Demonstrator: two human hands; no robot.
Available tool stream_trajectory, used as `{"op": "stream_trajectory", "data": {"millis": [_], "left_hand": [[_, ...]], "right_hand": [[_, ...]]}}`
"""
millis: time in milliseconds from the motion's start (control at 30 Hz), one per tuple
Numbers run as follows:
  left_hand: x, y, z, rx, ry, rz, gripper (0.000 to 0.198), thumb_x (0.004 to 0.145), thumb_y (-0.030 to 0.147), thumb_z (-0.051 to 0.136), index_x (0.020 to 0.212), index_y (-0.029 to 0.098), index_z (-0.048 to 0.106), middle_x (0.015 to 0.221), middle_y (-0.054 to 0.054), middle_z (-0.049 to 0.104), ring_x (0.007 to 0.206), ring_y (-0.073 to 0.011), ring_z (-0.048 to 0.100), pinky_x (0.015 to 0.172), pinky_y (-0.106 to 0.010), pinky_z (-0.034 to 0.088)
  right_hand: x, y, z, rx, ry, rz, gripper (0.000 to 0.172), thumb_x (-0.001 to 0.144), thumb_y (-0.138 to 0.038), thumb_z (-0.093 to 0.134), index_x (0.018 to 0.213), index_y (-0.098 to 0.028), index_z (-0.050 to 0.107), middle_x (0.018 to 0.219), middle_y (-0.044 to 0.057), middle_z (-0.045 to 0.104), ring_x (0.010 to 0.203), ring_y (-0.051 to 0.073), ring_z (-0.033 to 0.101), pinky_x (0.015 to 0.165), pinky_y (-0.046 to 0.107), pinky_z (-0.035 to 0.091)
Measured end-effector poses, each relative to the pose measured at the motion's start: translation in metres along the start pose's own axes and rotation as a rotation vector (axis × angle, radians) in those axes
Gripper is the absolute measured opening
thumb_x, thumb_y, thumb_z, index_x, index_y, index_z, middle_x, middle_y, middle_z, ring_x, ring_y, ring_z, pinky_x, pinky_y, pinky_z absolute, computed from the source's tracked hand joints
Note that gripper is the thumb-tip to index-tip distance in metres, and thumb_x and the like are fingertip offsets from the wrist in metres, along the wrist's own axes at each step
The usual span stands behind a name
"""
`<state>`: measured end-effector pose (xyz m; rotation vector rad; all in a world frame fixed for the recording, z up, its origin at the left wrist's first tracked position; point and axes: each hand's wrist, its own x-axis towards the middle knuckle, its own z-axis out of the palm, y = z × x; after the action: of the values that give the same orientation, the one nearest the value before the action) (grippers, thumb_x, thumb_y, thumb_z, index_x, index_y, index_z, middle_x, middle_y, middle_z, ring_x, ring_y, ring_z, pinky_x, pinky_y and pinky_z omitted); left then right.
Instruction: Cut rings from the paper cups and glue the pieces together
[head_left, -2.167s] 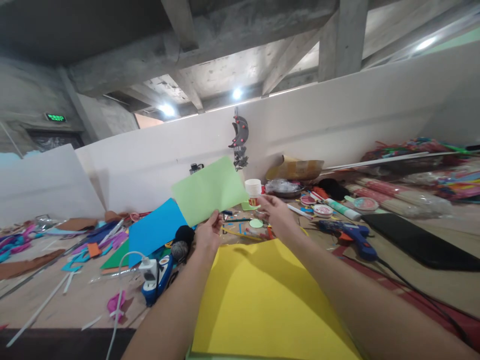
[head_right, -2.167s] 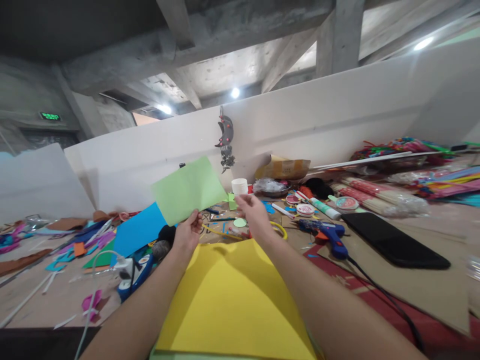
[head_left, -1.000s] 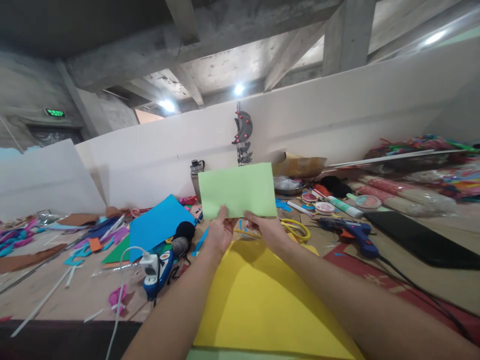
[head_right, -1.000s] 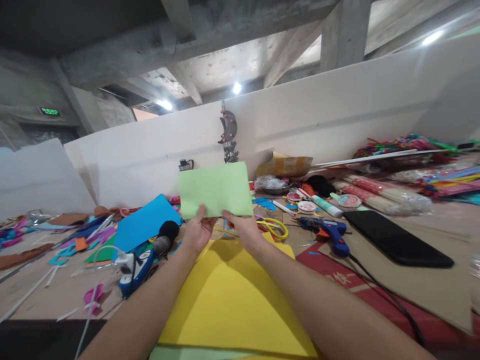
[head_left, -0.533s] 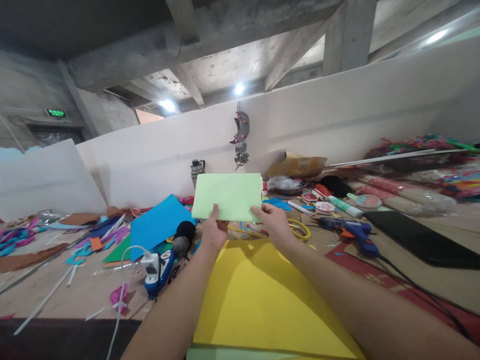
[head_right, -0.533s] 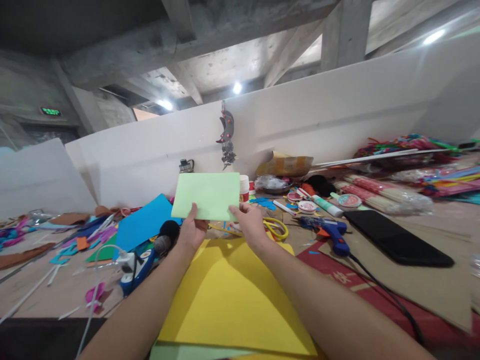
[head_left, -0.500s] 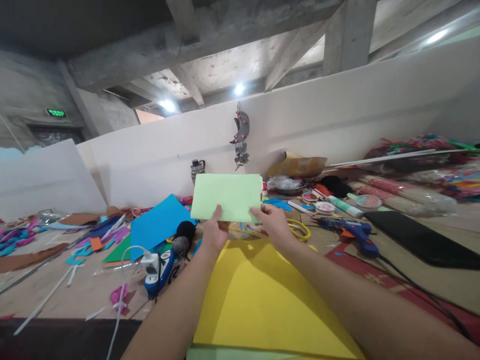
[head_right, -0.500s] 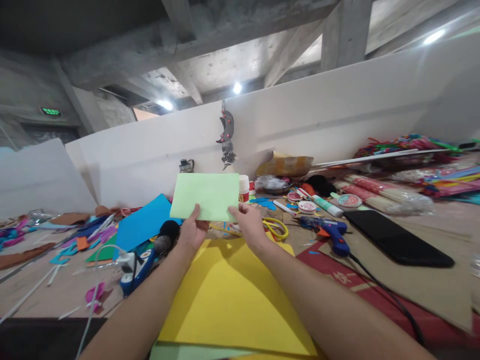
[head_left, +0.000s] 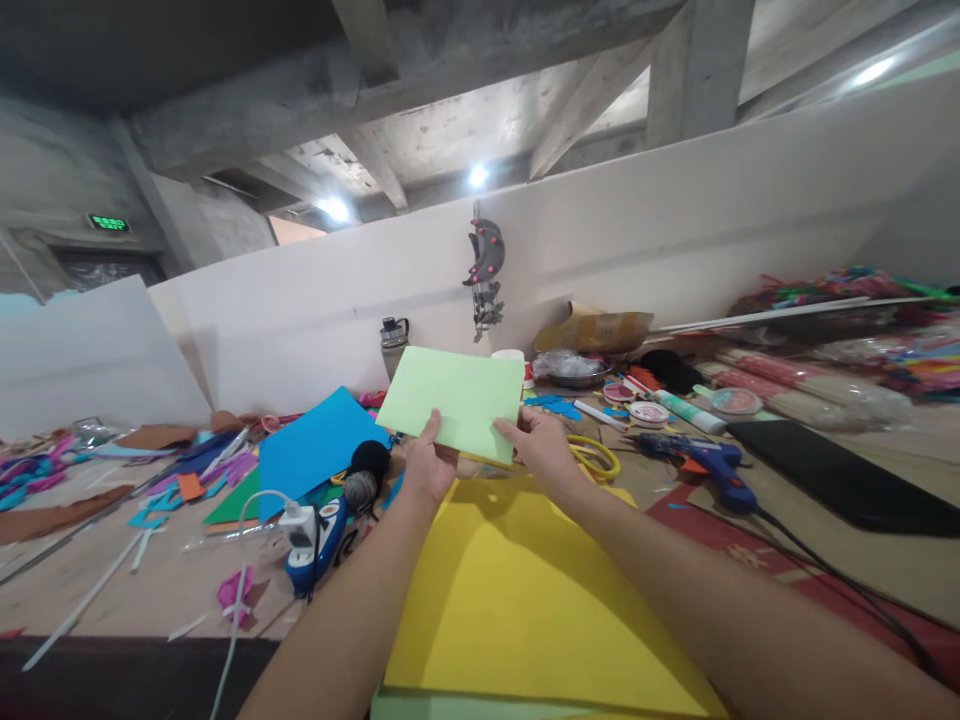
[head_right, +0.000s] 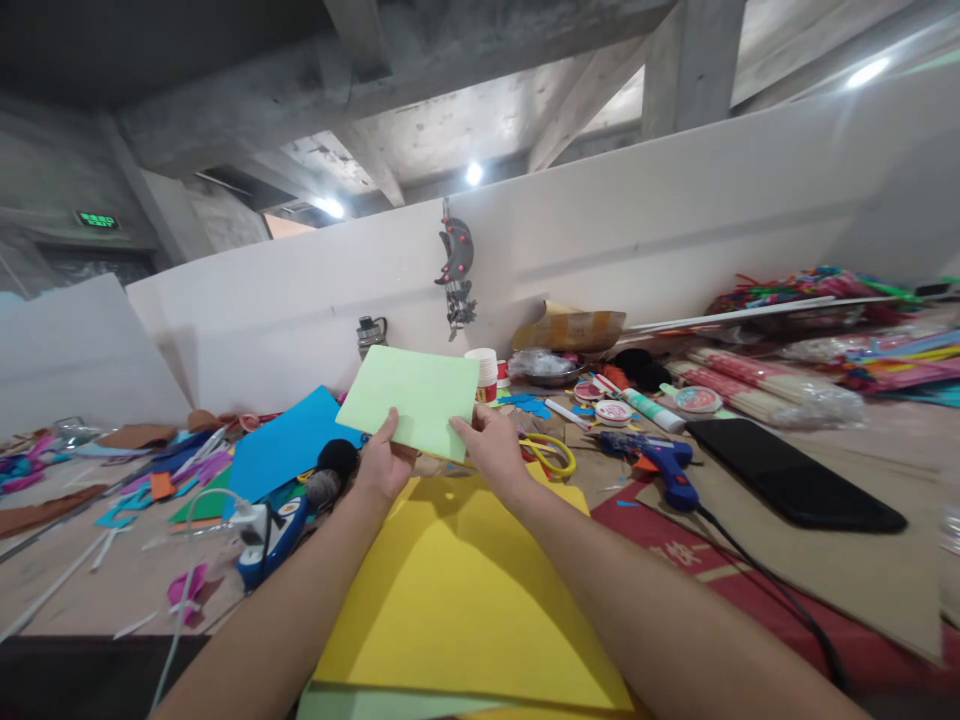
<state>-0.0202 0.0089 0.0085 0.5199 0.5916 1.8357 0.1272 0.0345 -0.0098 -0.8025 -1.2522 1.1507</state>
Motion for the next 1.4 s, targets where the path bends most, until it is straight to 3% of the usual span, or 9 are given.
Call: {"op": "stream_trajectory", "data": {"millis": [233,367,533,600,667,800,967,1133,1400], "left_hand": [[0.012,0.013,-0.005,0.055,0.097,0.047,0.043,0.084,0.007,0.060,0.126,0.020,0.059,0.114,-0.007,0.073,0.107,-0.0201,0.068,0.094,-0.034,0.055],[0.019,0.030,-0.015,0.145,0.064,-0.003,0.049,0.079,0.008,0.067,0.126,0.021,0.059,0.109,-0.007,0.074,0.102,-0.0224,0.070,0.093,-0.034,0.056],[0.016,0.036,-0.023,0.369,-0.123,-0.213,0.040,0.075,0.004,0.066,0.114,0.008,0.065,0.106,-0.017,0.074,0.097,-0.0282,0.071,0.097,-0.042,0.053],[0.013,0.034,-0.023,0.444,-0.207,-0.261,0.041,0.073,0.005,0.068,0.113,0.006,0.066,0.108,-0.019,0.072,0.096,-0.0298,0.071,0.098,-0.045,0.053],[0.011,0.032,-0.023,0.477,-0.268,-0.269,0.045,0.071,0.004,0.070,0.116,0.006,0.065,0.111,-0.019,0.071,0.095,-0.0303,0.071,0.098,-0.046,0.052],[0.014,0.028,-0.024,0.459,-0.252,-0.289,0.039,0.075,0.009,0.069,0.114,0.005,0.065,0.108,-0.021,0.072,0.095,-0.0302,0.071,0.097,-0.045,0.053],[0.016,0.027,-0.025,0.424,-0.225,-0.222,0.032,0.079,0.016,0.068,0.110,0.008,0.068,0.106,-0.019,0.073,0.096,-0.0293,0.071,0.092,-0.043,0.056],[0.008,0.029,-0.022,0.442,-0.336,-0.291,0.034,0.076,0.019,0.073,0.109,0.015,0.070,0.108,-0.017,0.073,0.096,-0.0322,0.071,0.084,-0.045,0.058],[0.004,0.016,-0.017,0.379,-0.376,-0.261,0.035,0.078,0.016,0.069,0.113,0.016,0.069,0.108,-0.014,0.074,0.109,-0.0310,0.067,0.098,-0.050,0.051]], "right_hand": [[-0.006,-0.015,-0.001,0.025,-0.213,-0.047,0.034,0.073,-0.052,0.066,0.074,-0.018,0.062,0.060,0.000,0.062,0.055,0.014,0.055,0.056,0.028,0.047],[0.003,-0.017,-0.008,0.178,-0.307,-0.092,0.045,0.078,-0.051,0.063,0.111,-0.023,0.057,0.089,0.004,0.069,0.068,0.015,0.061,0.061,0.030,0.052],[0.012,-0.019,-0.022,-0.047,-0.332,-0.293,0.094,0.067,-0.029,0.076,0.148,-0.028,0.030,0.114,0.007,0.067,0.080,0.017,0.065,0.072,0.031,0.052],[0.010,-0.022,-0.025,-0.128,-0.421,-0.288,0.091,0.063,-0.027,0.077,0.146,-0.027,0.040,0.122,0.008,0.066,0.092,0.022,0.066,0.078,0.032,0.052],[0.009,-0.024,-0.025,-0.127,-0.451,-0.180,0.067,0.065,-0.030,0.075,0.129,-0.021,0.061,0.115,0.010,0.070,0.091,0.025,0.067,0.075,0.033,0.052],[0.007,-0.025,-0.022,-0.120,-0.388,-0.056,0.032,0.066,-0.036,0.070,0.088,-0.014,0.076,0.092,0.011,0.074,0.071,0.023,0.068,0.061,0.033,0.051],[0.009,-0.026,-0.024,-0.228,-0.330,-0.204,0.014,0.060,-0.030,0.075,0.072,-0.022,0.078,0.088,0.004,0.075,0.084,0.023,0.067,0.077,0.032,0.050],[0.015,-0.022,-0.024,-0.281,-0.208,-0.164,0.026,0.063,-0.043,0.074,0.074,-0.019,0.077,0.074,0.004,0.074,0.068,0.022,0.065,0.063,0.032,0.050],[0.012,-0.023,-0.021,-0.395,0.057,-0.105,0.038,0.063,-0.047,0.072,0.078,-0.012,0.073,0.066,0.007,0.071,0.060,0.020,0.060,0.052,0.028,0.043]]}}
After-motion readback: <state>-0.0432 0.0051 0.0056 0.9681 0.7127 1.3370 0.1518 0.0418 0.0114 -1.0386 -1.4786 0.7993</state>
